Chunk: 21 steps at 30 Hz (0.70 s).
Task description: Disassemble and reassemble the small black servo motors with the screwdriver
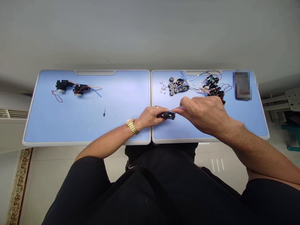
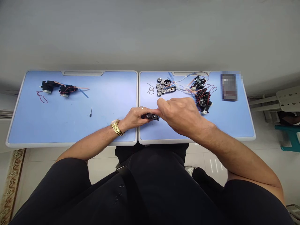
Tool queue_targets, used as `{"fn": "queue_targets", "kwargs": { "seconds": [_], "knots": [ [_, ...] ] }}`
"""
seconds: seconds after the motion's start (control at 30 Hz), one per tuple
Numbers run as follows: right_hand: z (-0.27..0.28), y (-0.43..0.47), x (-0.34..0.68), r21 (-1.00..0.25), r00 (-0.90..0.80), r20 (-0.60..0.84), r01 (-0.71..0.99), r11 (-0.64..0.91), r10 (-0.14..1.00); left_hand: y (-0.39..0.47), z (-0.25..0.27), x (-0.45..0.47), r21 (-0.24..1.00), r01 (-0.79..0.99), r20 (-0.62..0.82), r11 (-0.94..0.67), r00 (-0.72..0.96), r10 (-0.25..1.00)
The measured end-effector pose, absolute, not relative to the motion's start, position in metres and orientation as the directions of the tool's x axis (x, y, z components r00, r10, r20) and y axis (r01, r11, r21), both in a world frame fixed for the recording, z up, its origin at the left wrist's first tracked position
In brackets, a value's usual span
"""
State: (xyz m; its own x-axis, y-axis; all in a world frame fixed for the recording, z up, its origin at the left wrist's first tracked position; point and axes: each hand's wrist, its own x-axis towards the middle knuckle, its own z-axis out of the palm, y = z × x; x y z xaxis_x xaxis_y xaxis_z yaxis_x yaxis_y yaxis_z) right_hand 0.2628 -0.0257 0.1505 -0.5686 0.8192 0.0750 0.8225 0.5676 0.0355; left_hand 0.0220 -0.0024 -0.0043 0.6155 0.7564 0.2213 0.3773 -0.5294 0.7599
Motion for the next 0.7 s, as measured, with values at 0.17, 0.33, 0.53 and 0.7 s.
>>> {"fn": "queue_targets", "kwargs": {
  "seconds": [0.17,0.33,0.53,0.7],
  "knots": [
    [0.151,-0.025,0.264,-0.095,-0.642,0.066,0.758,0.645,0.764,-0.002,-0.006,0.022,0.756,0.384,0.219,-0.53,0.615,0.757],
    [0.143,-0.021,0.264,-0.112,-0.696,0.108,0.701,0.704,0.71,-0.001,-0.007,0.022,0.758,0.376,0.23,-0.533,0.611,0.757],
    [0.149,-0.025,0.255,0.046,-0.595,0.144,0.802,0.595,0.791,-0.001,-0.008,0.023,0.749,0.37,0.248,-0.55,0.613,0.75],
    [0.157,-0.027,0.257,0.11,-0.575,0.174,0.818,0.564,0.8,-0.001,-0.009,0.022,0.742,0.368,0.258,-0.56,0.614,0.746]
  ]
}}
